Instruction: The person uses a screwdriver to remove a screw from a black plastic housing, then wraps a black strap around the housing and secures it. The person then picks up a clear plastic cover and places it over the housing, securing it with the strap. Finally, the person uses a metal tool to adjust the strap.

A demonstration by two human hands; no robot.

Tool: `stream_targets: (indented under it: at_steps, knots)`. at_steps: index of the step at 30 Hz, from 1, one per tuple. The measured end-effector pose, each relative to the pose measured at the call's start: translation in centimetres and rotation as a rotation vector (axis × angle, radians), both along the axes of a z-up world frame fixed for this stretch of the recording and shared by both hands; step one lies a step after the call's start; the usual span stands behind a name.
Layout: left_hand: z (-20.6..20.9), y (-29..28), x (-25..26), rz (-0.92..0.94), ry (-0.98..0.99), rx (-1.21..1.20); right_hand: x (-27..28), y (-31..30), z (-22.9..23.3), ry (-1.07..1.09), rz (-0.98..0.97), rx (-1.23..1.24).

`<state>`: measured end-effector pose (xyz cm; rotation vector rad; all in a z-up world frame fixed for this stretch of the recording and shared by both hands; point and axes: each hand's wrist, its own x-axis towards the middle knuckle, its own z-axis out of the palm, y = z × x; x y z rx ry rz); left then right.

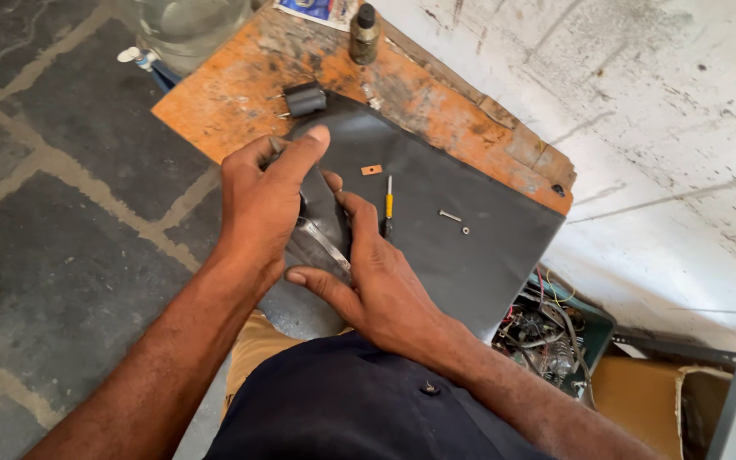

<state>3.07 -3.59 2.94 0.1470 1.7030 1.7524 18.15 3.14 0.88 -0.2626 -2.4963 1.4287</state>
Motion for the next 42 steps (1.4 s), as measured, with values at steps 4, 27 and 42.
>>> stream_targets:
  at_steps: [4,27,42]
  knots:
    - [0.4,-1.1,-1.4,-0.112,-0.083,0.051,-0.9,-0.7,0.1,-0.074,-0.037,-0.1]
    - [-0.6,3.2,0.1,-0.46,-0.151,0.416,1.8,2.2,0.4,-0.111,-0.401,-0.124]
    - [1.2,6.7,1.9,-0.391,0.256,0.434,2.4,2.9,1.2,-0.035,-0.513,0.312]
